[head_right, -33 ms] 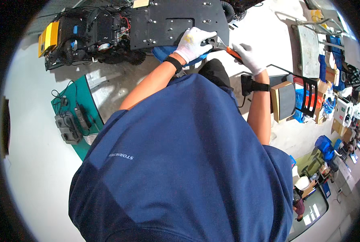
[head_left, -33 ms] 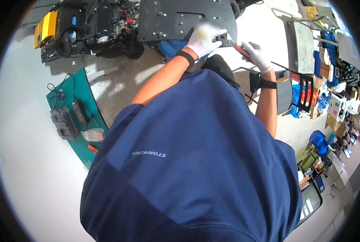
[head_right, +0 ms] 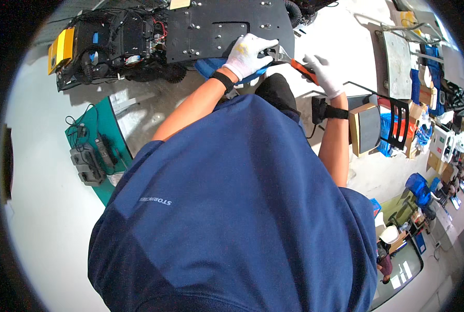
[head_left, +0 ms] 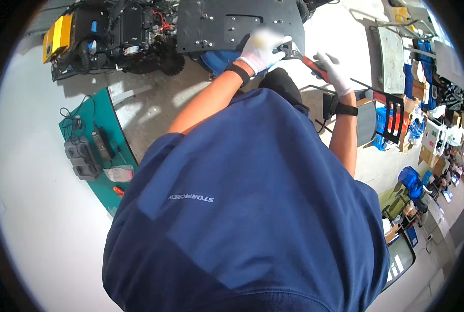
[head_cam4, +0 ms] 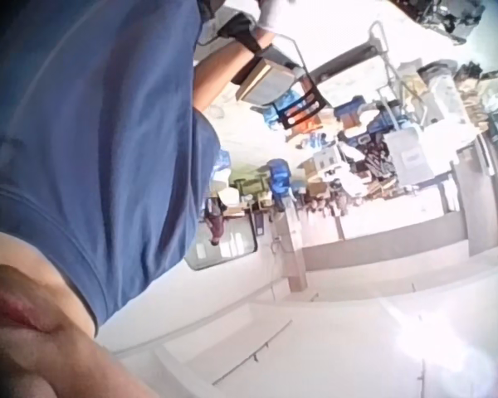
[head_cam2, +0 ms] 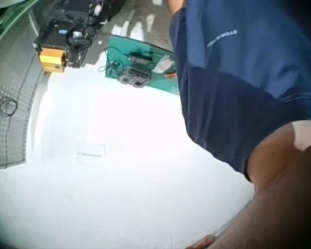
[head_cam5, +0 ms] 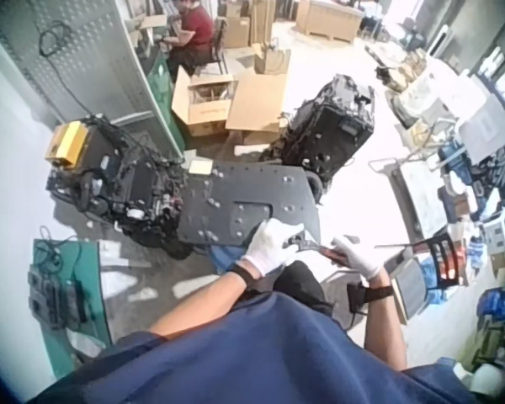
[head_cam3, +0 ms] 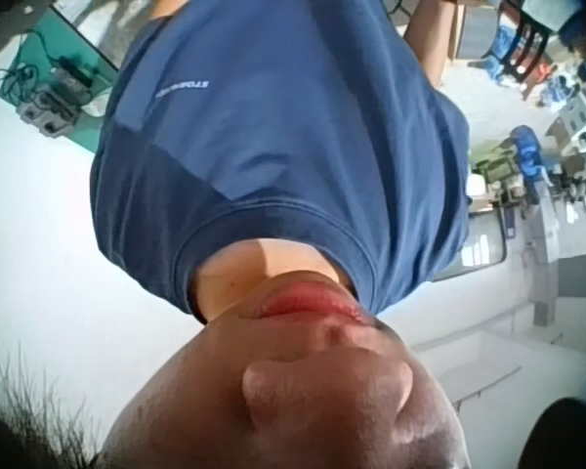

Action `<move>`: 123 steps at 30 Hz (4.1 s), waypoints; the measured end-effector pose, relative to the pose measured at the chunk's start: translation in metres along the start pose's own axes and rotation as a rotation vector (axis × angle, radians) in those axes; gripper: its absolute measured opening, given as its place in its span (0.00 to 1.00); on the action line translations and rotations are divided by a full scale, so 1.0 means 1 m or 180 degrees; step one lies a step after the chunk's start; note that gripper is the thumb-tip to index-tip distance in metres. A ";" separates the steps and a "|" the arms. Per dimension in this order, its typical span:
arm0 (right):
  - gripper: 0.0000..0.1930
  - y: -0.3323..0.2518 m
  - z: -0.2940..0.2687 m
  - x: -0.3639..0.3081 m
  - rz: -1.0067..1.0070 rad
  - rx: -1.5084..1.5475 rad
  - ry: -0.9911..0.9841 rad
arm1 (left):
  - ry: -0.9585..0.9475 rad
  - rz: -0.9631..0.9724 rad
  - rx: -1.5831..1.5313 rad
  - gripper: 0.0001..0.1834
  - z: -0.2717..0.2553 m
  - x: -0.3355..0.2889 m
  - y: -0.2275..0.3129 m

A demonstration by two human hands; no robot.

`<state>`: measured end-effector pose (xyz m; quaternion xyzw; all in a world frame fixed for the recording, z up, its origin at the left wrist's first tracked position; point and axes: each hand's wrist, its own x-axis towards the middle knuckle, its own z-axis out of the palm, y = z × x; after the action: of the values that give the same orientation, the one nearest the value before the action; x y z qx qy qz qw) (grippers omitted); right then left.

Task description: Using pliers and a screwdriver to assemble or repair parts on an industrial machine with a blue dome.

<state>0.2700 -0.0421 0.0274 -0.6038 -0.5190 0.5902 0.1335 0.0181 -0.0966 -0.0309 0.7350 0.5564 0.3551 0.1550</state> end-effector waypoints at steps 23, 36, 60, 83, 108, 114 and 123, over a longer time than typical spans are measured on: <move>0.24 -0.061 -0.028 0.121 -0.0636 0.0147 -0.0231 | 0.0228 -0.1061 0.0700 0.39 0.009 0.019 0.028; 0.19 -0.148 0.072 0.208 -0.2141 -0.0420 -0.2201 | 0.1588 -0.2263 0.1176 0.34 0.048 0.026 0.063; 0.17 -0.130 -0.044 0.141 -0.2225 -0.0796 -0.0838 | 0.0902 -0.1265 0.0555 0.35 0.001 0.053 0.057; 0.17 0.025 -0.002 -0.030 -0.0456 -0.0242 0.0179 | 0.0020 0.0111 0.0719 0.24 -0.008 -0.006 -0.003; 0.22 0.030 -0.007 0.001 -0.0034 0.0563 0.0495 | 0.0374 -0.0009 0.0455 0.13 0.000 -0.009 -0.006; 0.25 0.014 -0.024 0.032 -0.0081 0.0651 0.0741 | 0.0357 -0.0114 0.0467 0.13 -0.001 -0.004 -0.001; 0.22 -0.048 -0.036 0.111 -0.0513 0.0047 -0.0178 | 0.0212 -0.0909 0.0812 0.40 -0.001 0.009 0.019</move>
<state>0.2516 0.0818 0.0108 -0.5424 -0.5650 0.5979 0.1704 0.0319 -0.0949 -0.0151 0.6501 0.7004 0.2802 0.0910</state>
